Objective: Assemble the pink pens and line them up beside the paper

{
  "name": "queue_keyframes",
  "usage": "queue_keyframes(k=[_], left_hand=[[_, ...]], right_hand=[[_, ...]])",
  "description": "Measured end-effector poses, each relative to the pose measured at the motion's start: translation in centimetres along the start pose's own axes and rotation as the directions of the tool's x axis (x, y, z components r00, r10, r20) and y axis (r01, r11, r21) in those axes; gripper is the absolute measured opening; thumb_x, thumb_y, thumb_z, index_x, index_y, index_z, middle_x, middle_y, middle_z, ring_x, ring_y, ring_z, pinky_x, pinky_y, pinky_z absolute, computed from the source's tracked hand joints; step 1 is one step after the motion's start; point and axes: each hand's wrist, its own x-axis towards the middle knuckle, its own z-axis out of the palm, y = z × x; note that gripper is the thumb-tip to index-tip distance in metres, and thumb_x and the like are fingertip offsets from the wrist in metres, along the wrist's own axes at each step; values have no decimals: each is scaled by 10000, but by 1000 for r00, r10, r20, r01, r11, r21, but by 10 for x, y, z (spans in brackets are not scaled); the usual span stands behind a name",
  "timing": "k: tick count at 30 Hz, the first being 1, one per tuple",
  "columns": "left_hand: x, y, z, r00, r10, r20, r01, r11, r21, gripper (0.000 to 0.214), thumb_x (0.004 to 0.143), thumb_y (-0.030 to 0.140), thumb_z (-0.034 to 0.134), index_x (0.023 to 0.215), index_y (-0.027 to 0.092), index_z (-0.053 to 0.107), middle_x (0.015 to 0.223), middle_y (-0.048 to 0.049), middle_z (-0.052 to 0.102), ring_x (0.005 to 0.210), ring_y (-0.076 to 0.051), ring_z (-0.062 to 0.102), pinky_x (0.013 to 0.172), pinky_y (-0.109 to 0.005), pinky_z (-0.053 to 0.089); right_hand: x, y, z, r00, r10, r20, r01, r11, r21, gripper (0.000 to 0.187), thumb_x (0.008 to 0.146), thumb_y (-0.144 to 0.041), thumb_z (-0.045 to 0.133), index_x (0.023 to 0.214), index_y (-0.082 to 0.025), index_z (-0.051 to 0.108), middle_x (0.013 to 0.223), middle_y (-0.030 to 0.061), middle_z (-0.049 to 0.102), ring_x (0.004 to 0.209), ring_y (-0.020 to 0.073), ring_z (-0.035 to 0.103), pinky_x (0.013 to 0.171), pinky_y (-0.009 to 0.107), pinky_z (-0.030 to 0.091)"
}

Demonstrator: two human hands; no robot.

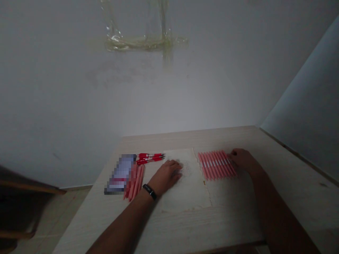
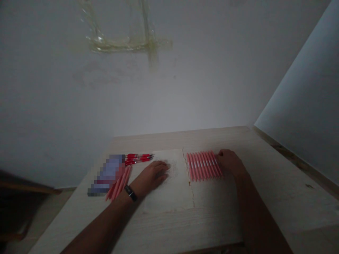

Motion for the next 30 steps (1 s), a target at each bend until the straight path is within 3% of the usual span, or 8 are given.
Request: queue_keyframes(k=[5, 9, 12, 16, 22, 30], left_hand=[[0, 7, -4, 999, -34, -37, 35, 999, 26, 282, 891, 241, 601, 1169, 217, 642, 1220, -92, 617, 1126, -233, 571, 1018, -394, 460], [-1, 13, -15, 983, -169, -70, 176, 979, 107, 253, 896, 248, 582, 1132, 202, 660, 1128, -103, 636, 1047, -236, 604, 961, -384, 488], [-8, 14, -25, 943, -316, -101, 331, 919, 217, 287, 864, 234, 616, 1142, 170, 649, 1182, -132, 616, 1115, -269, 587, 967, -392, 479], [-28, 11, -34, 870, -453, -197, 494, 784, 377, 347, 869, 275, 622, 1198, 164, 617, 1319, -157, 558, 1221, -320, 524, 1028, -462, 419], [-55, 8, -29, 776, -555, -301, 627, 621, 470, 499, 860, 316, 605, 1320, 135, 536, 1380, -201, 500, 1376, -402, 341, 1060, -537, 357], [-54, 11, -21, 841, -449, -301, 540, 730, 419, 354, 857, 290, 572, 1187, 163, 598, 1254, -159, 581, 1251, -344, 467, 1098, -515, 327]], right_hand=[[-11, -41, 0, 990, -64, -122, 67, 998, 15, 265, 866, -405, 560, 751, -183, 647, 743, 68, 678, 669, 166, 589, 587, 267, 327], [-24, -89, 1, 962, -248, -117, 249, 969, -8, 233, 868, -375, 577, 725, -197, 623, 718, 35, 667, 654, 144, 561, 584, 250, 292], [-29, -123, 4, 920, -375, -110, 378, 926, 5, 201, 886, -352, 570, 762, -205, 630, 736, 20, 672, 656, 134, 558, 578, 240, 272], [-34, -154, 11, 903, -415, -111, 419, 908, 21, 191, 902, -334, 562, 777, -206, 630, 741, 22, 685, 656, 132, 570, 578, 242, 260], [-42, -154, 32, 872, -469, -144, 478, 878, 33, 189, 916, -328, 563, 787, -202, 621, 743, 17, 691, 659, 136, 587, 580, 242, 267], [-43, -144, 38, 854, -504, -131, 516, 853, 79, 193, 916, -322, 569, 780, -198, 627, 740, 17, 689, 648, 137, 587, 591, 236, 300]])
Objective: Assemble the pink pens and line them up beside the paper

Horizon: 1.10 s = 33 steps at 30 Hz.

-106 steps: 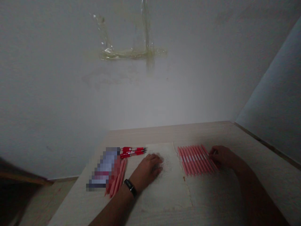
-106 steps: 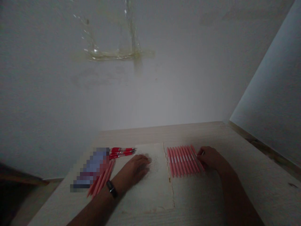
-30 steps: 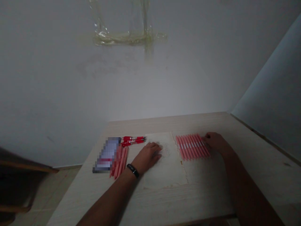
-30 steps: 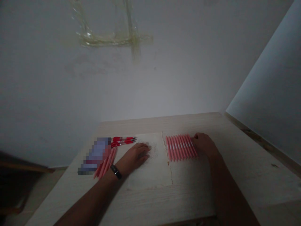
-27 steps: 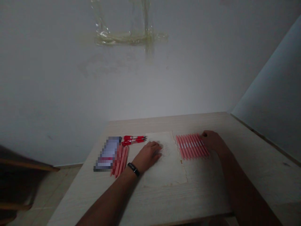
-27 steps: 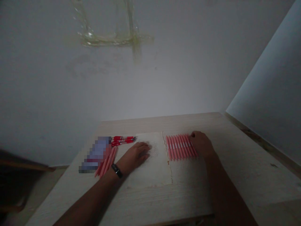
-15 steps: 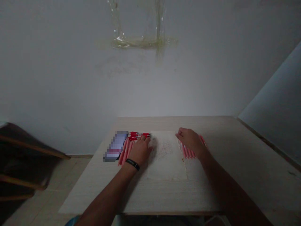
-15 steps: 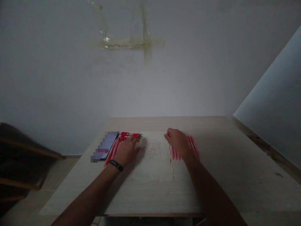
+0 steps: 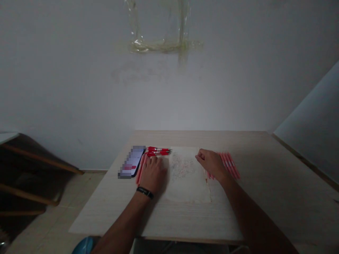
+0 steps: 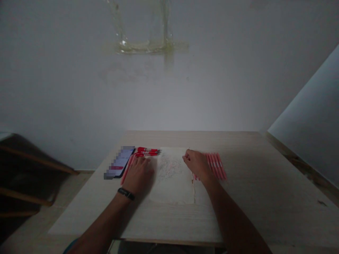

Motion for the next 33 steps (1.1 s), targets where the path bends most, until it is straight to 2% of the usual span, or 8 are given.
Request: queue_keyframes(k=[4, 9, 16, 19, 22, 26, 29, 33], left_hand=[[1, -5, -2, 999, 5, -48, -7, 999, -43, 315, 829, 208, 567, 1135, 155, 619, 1161, -174, 621, 1234, -367, 478, 1106, -563, 297], [4, -10, 0, 997, 35, -64, -46, 982, -182, 309, 834, 112, 486, 1078, 152, 670, 1037, -166, 661, 1145, -355, 545, 1102, -557, 304], [8, -9, 3, 997, -1, -83, -21, 964, -266, 296, 931, 195, 426, 1077, 143, 677, 1052, -153, 699, 1038, -310, 629, 1009, -503, 417], [13, -2, -3, 999, 21, -42, -37, 909, -415, 276, 899, 175, 478, 1103, 161, 663, 974, -116, 717, 908, -258, 664, 834, -403, 511], [22, 10, -12, 995, 92, 29, -56, 798, -600, 317, 883, 257, 559, 1184, 182, 627, 875, -68, 719, 730, -190, 661, 677, -314, 519], [40, 27, -20, 979, 198, 44, -104, 677, -729, 359, 831, 227, 611, 1187, 181, 617, 880, -52, 719, 740, -160, 664, 679, -274, 515], [52, 38, -20, 967, 252, 39, -139, 647, -750, 359, 787, 168, 625, 1146, 175, 633, 818, -29, 721, 711, -150, 657, 675, -263, 504], [59, 44, -15, 952, 306, 12, -181, 594, -784, 335, 796, 173, 628, 1130, 188, 642, 826, -17, 726, 712, -141, 651, 676, -252, 495]], right_hand=[[-1, -3, -1, 1000, -15, 15, 15, 1000, 6, 186, 910, -324, 572, 783, -203, 633, 754, 24, 693, 663, 145, 596, 591, 242, 312], [-3, -5, -1, 999, -12, 34, 11, 1000, 25, 200, 912, -326, 572, 763, -205, 629, 734, 22, 686, 628, 138, 584, 573, 244, 309], [-2, -4, 3, 999, -33, 38, 30, 997, 76, 194, 912, -311, 581, 764, -195, 626, 728, 19, 680, 636, 134, 582, 587, 234, 316], [-2, -6, 5, 999, -44, 31, 41, 995, 87, 173, 908, -305, 591, 784, -194, 637, 736, 15, 685, 645, 134, 585, 599, 233, 319], [-3, -10, 6, 997, -73, 40, 66, 984, 164, 155, 913, -300, 587, 815, -197, 649, 744, 9, 686, 652, 130, 592, 605, 227, 336], [-5, -15, 9, 993, -110, 46, 91, 948, 306, 131, 917, -307, 588, 921, -208, 674, 726, -3, 670, 657, 131, 598, 621, 226, 373], [-5, -18, 13, 986, -160, 51, 123, 894, 430, 189, 923, -305, 586, 1068, -221, 672, 771, 1, 679, 696, 136, 610, 644, 228, 408], [-5, -18, 14, 979, -194, 57, 138, 848, 512, 178, 934, -306, 570, 1034, -209, 681, 867, 20, 701, 756, 141, 622, 672, 236, 429]])
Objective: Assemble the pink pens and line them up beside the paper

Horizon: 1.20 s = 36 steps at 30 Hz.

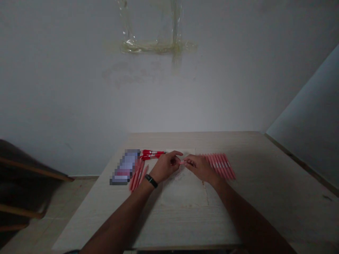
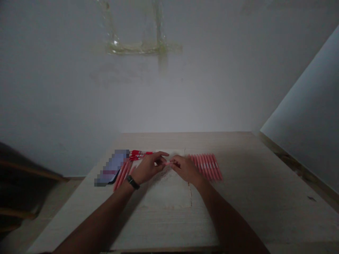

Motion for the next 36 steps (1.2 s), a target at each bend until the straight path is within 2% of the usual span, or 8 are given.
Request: queue_keyframes(k=[4, 8, 12, 16, 23, 26, 30, 36], left_hand=[[-3, -4, 1, 1000, 22, -8, -22, 999, 38, 292, 844, 273, 633, 1120, 185, 670, 821, -26, 697, 702, -143, 604, 661, -250, 466], [-8, -5, -4, 999, 27, -25, -26, 998, 62, 245, 867, 378, 628, 941, 166, 726, 782, -34, 648, 679, -139, 537, 614, -244, 397], [-9, -8, -6, 993, -36, -110, 17, 985, -171, 286, 867, 432, 630, 919, 158, 693, 730, -5, 602, 660, -125, 509, 607, -232, 384], [-7, -13, -5, 981, -102, -162, 23, 903, -429, 246, 844, 394, 657, 850, 151, 619, 755, -7, 611, 677, -121, 546, 632, -232, 442], [-9, -20, -3, 975, -178, -131, 78, 834, -547, 183, 784, 298, 711, 828, 152, 610, 782, -25, 666, 737, -145, 626, 697, -267, 498], [-9, -19, -4, 982, -171, -75, 120, 885, -449, 183, 767, 293, 717, 788, 144, 612, 755, -24, 667, 696, -138, 608, 648, -243, 463], [-11, -15, 0, 997, -68, -35, 64, 993, -97, 132, 787, 274, 692, 835, 151, 679, 777, -31, 682, 692, -146, 582, 628, -239, 417], [-14, -20, 9, 999, 38, 5, -38, 988, 152, 248, 919, 382, 579, 972, 189, 726, 912, -66, 712, 796, -181, 607, 708, -265, 428]], right_hand=[[0, -1, -6, 999, 3, -38, -2, 1000, 26, 179, 924, -342, 579, 966, -202, 681, 799, 9, 674, 721, 141, 592, 635, 227, 411], [0, 0, -9, 993, 12, -115, -4, 998, 67, 186, 929, -343, 567, 993, -205, 674, 758, -8, 629, 683, 127, 561, 612, 221, 393], [0, 2, -3, 997, 42, -67, -33, 992, 121, 238, 926, -346, 575, 1103, -208, 655, 779, -10, 635, 684, 126, 565, 613, 219, 405], [0, -3, 0, 999, -1, 40, -4, 993, 121, 218, 929, -348, 582, 1047, -198, 687, 919, 32, 697, 807, 147, 613, 695, 236, 442], [2, -4, -7, 1000, 6, -15, -5, 998, 64, 245, 952, -388, 551, 973, -198, 705, 850, 21, 688, 763, 146, 591, 654, 231, 415], [2, 3, -10, 998, 38, -48, -35, 996, 79, 242, 943, -394, 567, 940, -190, 697, 827, 17, 683, 739, 144, 593, 628, 227, 406], [2, 6, -9, 998, 33, -49, -31, 998, 49, 223, 929, -386, 596, 916, -189, 699, 815, 19, 685, 738, 148, 606, 638, 233, 416], [0, 0, -5, 999, -42, 33, 43, 999, -9, 203, 942, -373, 596, 978, -208, 709, 909, 29, 698, 834, 156, 630, 735, 251, 436]])
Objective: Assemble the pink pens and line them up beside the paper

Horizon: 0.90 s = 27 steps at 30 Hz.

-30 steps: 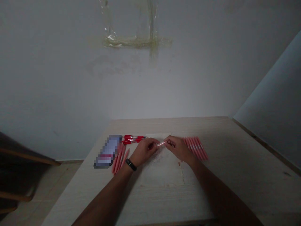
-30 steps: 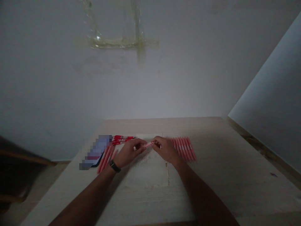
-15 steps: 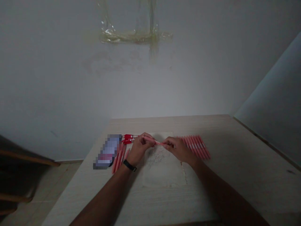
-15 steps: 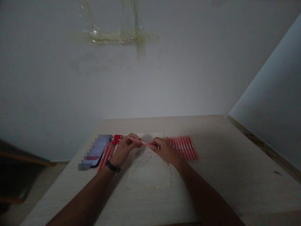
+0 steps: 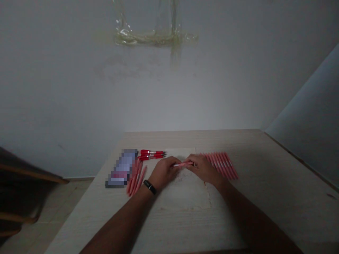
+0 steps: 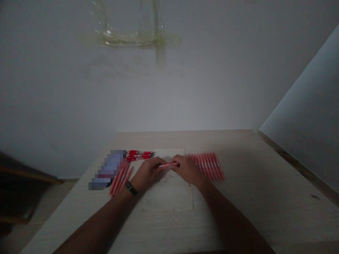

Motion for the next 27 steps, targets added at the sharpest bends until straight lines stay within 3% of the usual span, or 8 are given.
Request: queue_keyframes(k=[5, 13, 22, 27], left_hand=[[0, -5, -2, 999, 10, -37, -7, 997, 75, 246, 936, 369, 572, 1004, 187, 723, 905, -62, 693, 790, -167, 596, 687, -252, 418], [-1, -4, -2, 1000, 31, 0, -31, 989, 147, 272, 973, 367, 510, 1012, 198, 719, 885, -57, 690, 806, -174, 615, 718, -261, 417], [-3, -2, -2, 997, 46, 62, -51, 995, 84, 323, 998, 363, 455, 941, 157, 697, 885, -64, 711, 780, -163, 613, 707, -254, 396], [-3, -1, -4, 995, 22, 94, -27, 998, 55, 372, 999, 336, 445, 770, 137, 659, 694, -22, 653, 621, -124, 542, 606, -235, 335]], right_hand=[[0, 2, -6, 999, -34, 5, 34, 986, -162, 285, 995, -369, 505, 883, -183, 691, 830, 28, 673, 780, 154, 604, 705, 257, 393], [0, 5, -1, 997, -46, 65, 60, 972, -228, 370, 1027, -401, 423, 841, -167, 641, 802, 34, 645, 755, 161, 589, 687, 262, 386], [0, 6, -1, 992, -122, 33, 126, 940, -318, 411, 1023, -429, 408, 805, -170, 641, 801, 47, 652, 770, 170, 586, 716, 274, 389], [0, 7, 0, 986, -162, 23, 160, 920, -358, 411, 1018, -445, 403, 814, -175, 637, 796, 44, 646, 758, 172, 584, 710, 284, 386]])
